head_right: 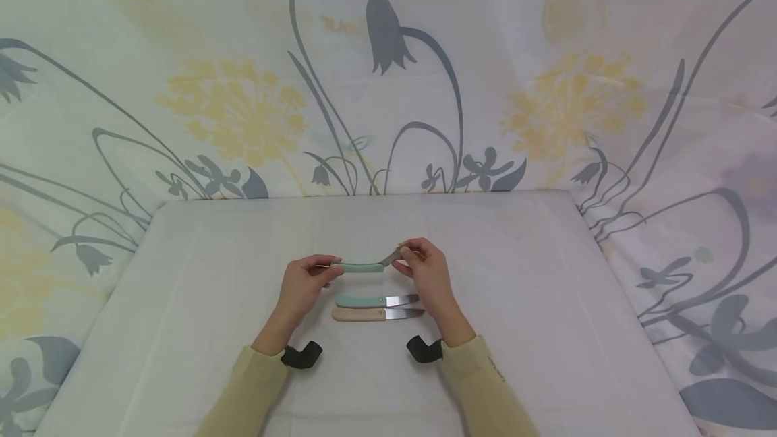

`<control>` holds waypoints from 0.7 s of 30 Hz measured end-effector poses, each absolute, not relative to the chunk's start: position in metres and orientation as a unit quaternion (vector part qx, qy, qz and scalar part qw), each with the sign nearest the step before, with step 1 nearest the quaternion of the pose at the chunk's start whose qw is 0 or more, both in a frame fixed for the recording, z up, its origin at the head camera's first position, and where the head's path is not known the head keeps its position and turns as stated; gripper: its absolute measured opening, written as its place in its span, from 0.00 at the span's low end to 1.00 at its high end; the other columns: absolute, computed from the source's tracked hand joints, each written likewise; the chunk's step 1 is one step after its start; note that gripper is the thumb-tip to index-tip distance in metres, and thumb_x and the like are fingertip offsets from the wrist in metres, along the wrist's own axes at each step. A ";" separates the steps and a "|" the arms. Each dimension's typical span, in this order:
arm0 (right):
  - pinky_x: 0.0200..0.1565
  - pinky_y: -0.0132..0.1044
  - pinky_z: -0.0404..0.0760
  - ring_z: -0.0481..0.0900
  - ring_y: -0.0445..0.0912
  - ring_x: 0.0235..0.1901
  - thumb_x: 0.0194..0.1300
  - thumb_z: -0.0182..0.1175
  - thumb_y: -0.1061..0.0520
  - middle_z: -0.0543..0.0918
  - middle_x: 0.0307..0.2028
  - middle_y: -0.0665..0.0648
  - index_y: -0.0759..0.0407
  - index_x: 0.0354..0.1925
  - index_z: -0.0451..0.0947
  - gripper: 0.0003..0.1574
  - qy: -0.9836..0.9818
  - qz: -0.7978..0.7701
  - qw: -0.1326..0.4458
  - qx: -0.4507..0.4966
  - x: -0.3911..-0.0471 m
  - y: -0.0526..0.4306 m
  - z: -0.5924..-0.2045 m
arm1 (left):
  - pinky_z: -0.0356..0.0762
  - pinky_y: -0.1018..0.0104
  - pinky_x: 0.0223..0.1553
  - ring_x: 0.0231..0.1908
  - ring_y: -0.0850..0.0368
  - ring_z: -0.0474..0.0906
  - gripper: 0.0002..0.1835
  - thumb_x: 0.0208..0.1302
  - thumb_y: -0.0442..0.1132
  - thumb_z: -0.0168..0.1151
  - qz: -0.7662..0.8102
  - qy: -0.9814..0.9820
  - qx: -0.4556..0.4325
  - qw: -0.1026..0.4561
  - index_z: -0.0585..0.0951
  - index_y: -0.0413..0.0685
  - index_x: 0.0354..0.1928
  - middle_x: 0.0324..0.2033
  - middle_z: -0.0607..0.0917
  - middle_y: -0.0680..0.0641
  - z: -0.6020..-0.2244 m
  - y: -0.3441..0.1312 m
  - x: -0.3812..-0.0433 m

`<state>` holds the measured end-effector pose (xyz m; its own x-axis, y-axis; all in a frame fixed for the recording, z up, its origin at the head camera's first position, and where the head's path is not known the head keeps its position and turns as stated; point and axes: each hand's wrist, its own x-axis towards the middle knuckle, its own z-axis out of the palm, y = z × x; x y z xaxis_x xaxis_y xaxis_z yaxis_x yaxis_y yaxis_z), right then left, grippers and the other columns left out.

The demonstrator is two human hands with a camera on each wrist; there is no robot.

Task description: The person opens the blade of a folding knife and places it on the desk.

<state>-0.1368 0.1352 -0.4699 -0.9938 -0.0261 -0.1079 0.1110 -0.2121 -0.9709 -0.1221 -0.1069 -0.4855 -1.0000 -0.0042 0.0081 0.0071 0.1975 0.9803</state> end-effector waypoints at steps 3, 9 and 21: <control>0.50 0.43 0.81 0.82 0.47 0.45 0.74 0.52 0.68 0.73 0.47 0.64 0.75 0.49 0.71 0.09 0.607 -0.793 0.035 0.041 -0.136 0.135 -0.470 | 0.79 0.68 0.31 0.34 0.40 0.83 0.13 0.59 0.38 0.74 -0.633 -0.774 -0.005 0.002 0.88 0.40 0.44 0.35 0.87 0.48 -0.485 -0.107 -0.122; 0.49 0.43 0.81 0.83 0.46 0.43 0.74 0.52 0.68 0.74 0.44 0.61 0.69 0.44 0.73 0.04 0.582 -0.811 0.023 0.044 -0.135 0.136 -0.471 | 0.78 0.67 0.31 0.32 0.47 0.83 0.10 0.59 0.37 0.74 -0.623 -0.782 0.000 -0.013 0.88 0.44 0.42 0.33 0.87 0.49 -0.485 -0.108 -0.123; 0.49 0.43 0.82 0.80 0.45 0.40 0.74 0.52 0.68 0.77 0.40 0.55 0.60 0.37 0.74 0.08 0.519 -0.853 0.011 0.049 -0.133 0.136 -0.471 | 0.79 0.62 0.41 0.36 0.55 0.83 0.09 0.57 0.35 0.75 -0.587 -0.809 -0.009 -0.028 0.88 0.44 0.40 0.33 0.87 0.50 -0.488 -0.107 -0.123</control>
